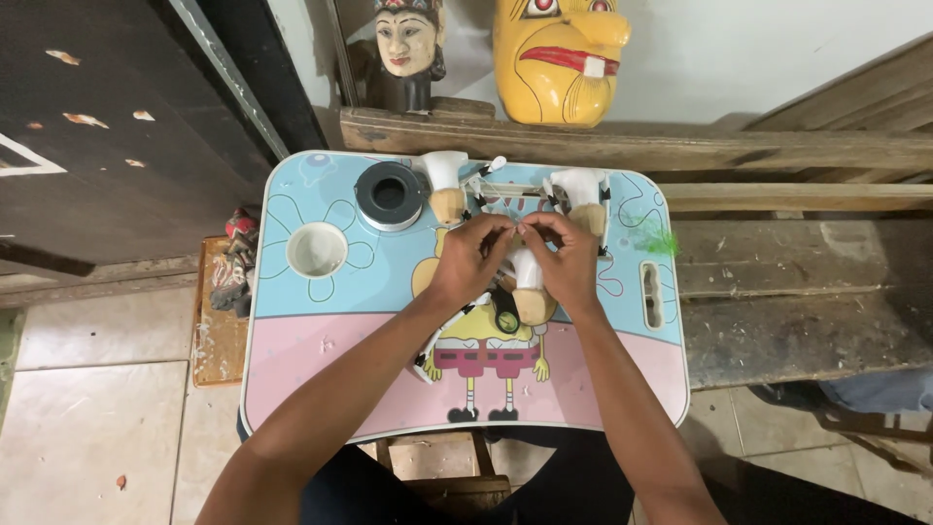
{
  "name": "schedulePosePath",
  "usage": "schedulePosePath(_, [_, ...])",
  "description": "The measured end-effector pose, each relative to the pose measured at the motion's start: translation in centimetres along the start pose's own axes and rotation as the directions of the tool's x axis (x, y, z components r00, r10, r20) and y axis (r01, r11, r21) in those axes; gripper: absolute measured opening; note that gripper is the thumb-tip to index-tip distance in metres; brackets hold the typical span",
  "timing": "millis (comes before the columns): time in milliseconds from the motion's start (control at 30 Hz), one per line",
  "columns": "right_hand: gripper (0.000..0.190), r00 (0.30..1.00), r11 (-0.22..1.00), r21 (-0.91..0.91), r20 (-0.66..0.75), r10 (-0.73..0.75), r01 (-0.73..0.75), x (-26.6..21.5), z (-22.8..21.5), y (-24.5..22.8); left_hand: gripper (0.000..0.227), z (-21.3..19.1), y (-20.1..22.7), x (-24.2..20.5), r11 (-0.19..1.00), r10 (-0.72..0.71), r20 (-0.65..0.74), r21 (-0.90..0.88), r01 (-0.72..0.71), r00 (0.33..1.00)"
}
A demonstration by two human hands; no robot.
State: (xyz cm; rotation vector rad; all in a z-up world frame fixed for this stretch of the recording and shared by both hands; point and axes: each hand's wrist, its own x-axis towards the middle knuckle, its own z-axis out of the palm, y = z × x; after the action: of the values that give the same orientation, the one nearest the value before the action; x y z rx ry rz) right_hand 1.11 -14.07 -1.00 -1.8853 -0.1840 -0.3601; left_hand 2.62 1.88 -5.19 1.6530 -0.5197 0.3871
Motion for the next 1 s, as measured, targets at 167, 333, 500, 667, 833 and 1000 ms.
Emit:
schedulePosePath(167, [0.010, 0.995, 0.989, -0.117, 0.047, -0.089, 0.094, 0.3, -0.4, -0.4, 0.008, 0.0, 0.2, 0.2, 1.000, 0.016, 0.005, 0.011, -0.016, 1.000])
schedulePosePath(333, [0.011, 0.985, 0.976, -0.145, 0.083, -0.153, 0.164, 0.6, -0.7, 0.2, 0.009, 0.0, 0.4, 0.4, 0.999, 0.035, 0.017, -0.002, -0.035, 0.999])
schedulePosePath(500, [0.009, 0.969, 0.957, -0.196, 0.163, -0.185, 0.216, 0.8, -1.0, 0.6, 0.009, 0.0, 0.5, 0.4, 1.000, 0.024, 0.019, 0.018, -0.024, 1.000])
schedulePosePath(667, [0.011, 0.966, 0.981, -0.108, 0.222, -0.134, 0.161, 0.9, -1.3, 0.5, 0.010, 0.1, -0.2, 0.5, 1.000, 0.004, 0.028, 0.016, -0.004, 1.000])
schedulePosePath(833, [0.013, 0.951, 1.000, -0.018, 0.311, 0.007, -0.002, 1.0, -1.9, 2.3, 0.010, -0.1, 0.1, 0.8, 1.000, -0.007, 0.027, -0.010, 0.008, 1.000])
schedulePosePath(1000, [0.020, 0.906, 0.956, 0.156, 0.385, 0.174, -0.250, 1.2, -2.1, 4.0, 0.009, 0.0, -0.6, 0.7, 0.999, -0.013, 0.051, -0.045, 0.016, 0.999])
